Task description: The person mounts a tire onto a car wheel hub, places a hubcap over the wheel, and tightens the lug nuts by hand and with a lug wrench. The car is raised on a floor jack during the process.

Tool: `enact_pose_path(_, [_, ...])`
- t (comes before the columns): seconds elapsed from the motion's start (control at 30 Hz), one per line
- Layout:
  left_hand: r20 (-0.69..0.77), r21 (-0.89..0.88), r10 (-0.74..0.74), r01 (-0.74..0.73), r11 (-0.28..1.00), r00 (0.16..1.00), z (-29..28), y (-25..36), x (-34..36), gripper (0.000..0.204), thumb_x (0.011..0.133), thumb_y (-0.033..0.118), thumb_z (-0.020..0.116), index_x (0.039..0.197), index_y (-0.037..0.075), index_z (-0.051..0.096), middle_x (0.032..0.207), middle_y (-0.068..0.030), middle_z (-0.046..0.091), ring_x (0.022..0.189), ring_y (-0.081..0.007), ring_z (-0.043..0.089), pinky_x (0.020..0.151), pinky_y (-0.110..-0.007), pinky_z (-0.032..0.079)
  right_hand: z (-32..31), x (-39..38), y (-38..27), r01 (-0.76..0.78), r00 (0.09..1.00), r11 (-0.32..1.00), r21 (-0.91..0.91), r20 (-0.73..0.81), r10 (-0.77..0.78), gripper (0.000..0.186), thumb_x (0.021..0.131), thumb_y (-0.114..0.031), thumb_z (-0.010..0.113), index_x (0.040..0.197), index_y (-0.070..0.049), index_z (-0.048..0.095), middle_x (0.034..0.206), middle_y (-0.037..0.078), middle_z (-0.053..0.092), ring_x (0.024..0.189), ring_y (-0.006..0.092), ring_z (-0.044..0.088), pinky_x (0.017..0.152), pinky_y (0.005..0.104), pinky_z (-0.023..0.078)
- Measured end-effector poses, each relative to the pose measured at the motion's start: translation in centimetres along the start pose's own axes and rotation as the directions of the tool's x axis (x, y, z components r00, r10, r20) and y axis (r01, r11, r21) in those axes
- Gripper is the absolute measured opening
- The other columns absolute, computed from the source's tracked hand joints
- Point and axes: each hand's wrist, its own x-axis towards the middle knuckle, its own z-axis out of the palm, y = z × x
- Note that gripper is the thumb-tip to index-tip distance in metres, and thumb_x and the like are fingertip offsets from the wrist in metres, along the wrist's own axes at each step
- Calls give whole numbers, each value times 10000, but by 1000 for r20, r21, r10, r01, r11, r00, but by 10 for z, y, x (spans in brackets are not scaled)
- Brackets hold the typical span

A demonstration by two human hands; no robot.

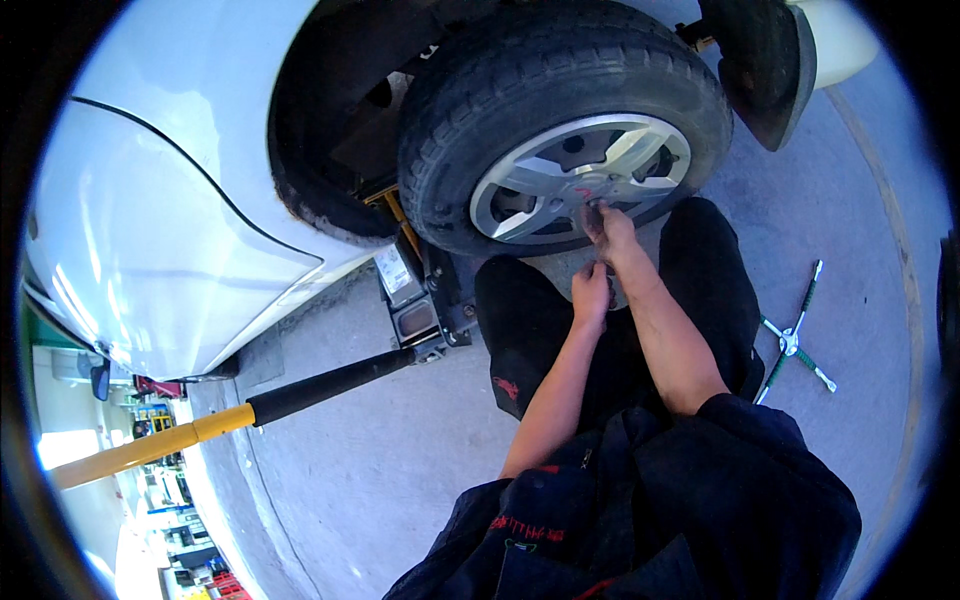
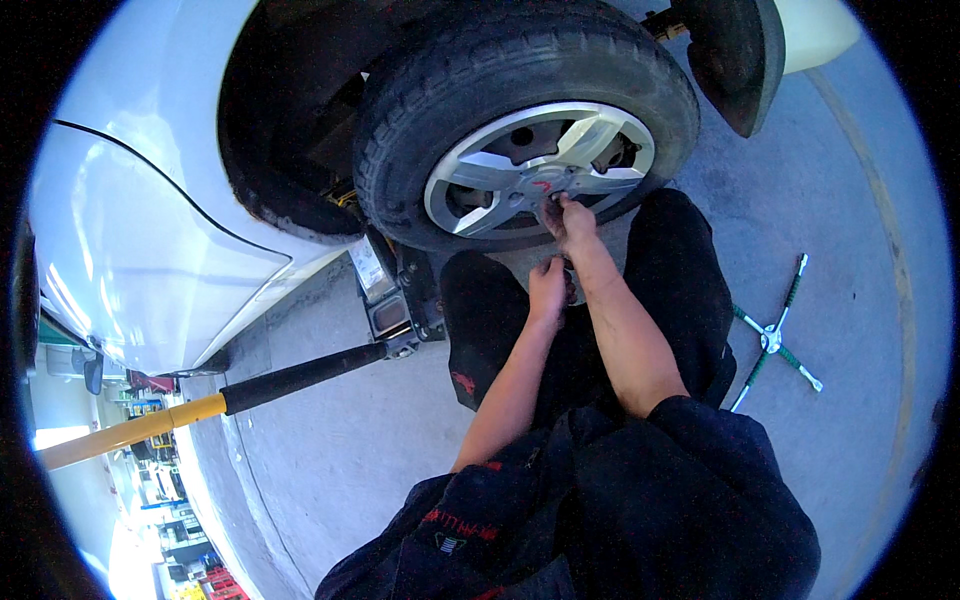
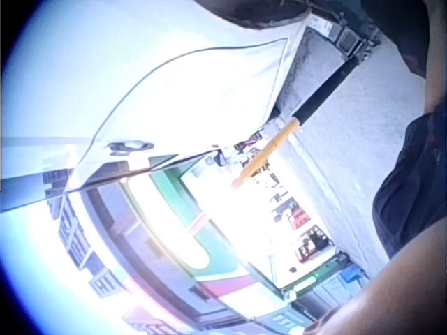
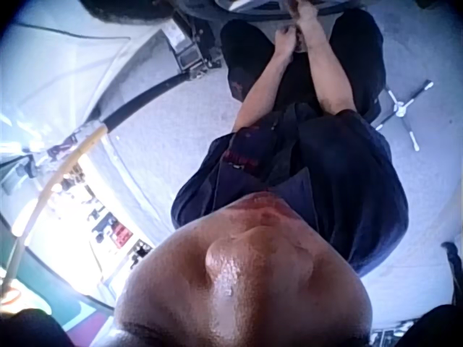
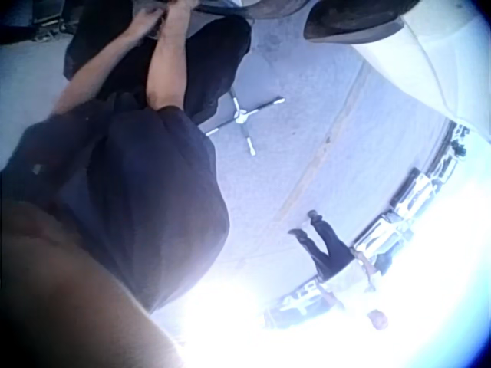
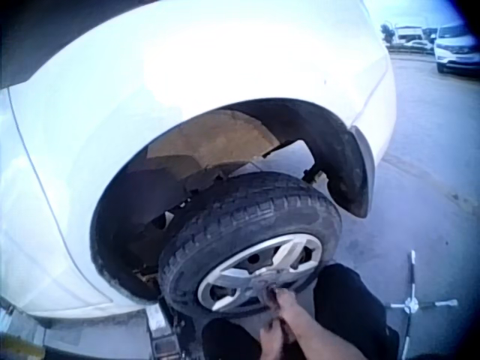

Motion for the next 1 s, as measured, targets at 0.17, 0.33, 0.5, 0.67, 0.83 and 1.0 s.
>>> enact_pose_path(0.17, [-34,18,-3,4,1000,999,7,8,-5,258,908,228,430,845,7,547,574,-11,431,434,-112,422,372,-264,323,-18,14,3,-403,880,874,270,378,289,363,951,-310,329,865,-37,552,722,60,576,625,187,564,526,266,462])
enact_pose_path(0.33, [-41,39,44,-43,998,998,3,4,-4,269,908,232,429,833,4,552,581,-18,446,432,-111,422,372,-267,317,6,1,4,-139,990,972,190,-12,143,328,928,-306,348,845,-49,534,691,66,567,606,199,541,531,318,456])
enact_pose_path(0.5, [-91,-17,14,-16,1000,996,7,9,-5,270,904,225,432,821,-4,547,591,-27,460,425,-107,419,368,-264,306,-1,3,-1,-192,981,963,187,51,186,287,895,-301,387,878,-52,529,721,74,568,620,196,540,532,321,455])
enact_pose_path(0.67, [-143,-237,-147,110,965,979,-2,3,7,247,892,227,425,801,22,528,574,-14,402,438,-116,389,390,-271,321,8,-2,2,-161,987,984,72,-8,162,360,911,-379,339,905,-68,519,755,60,551,613,178,532,547,297,458])
enact_pose_path(0.83, [-8,-519,-341,288,805,940,-16,-12,31,183,855,205,449,826,37,515,601,-15,380,500,-137,394,445,-285,366,-15,9,2,-267,961,960,84,90,260,326,902,-369,366,844,-81,507,657,26,483,567,165,501,537,297,448])
enact_pose_path(1.0, [-48,-555,-318,240,797,947,-20,-15,31,156,837,190,486,856,40,519,681,-38,434,616,-153,454,539,-289,413,12,-16,2,-222,969,974,38,-98,225,288,896,-329,388,796,-89,513,634,-5,480,545,138,490,511,276,436])
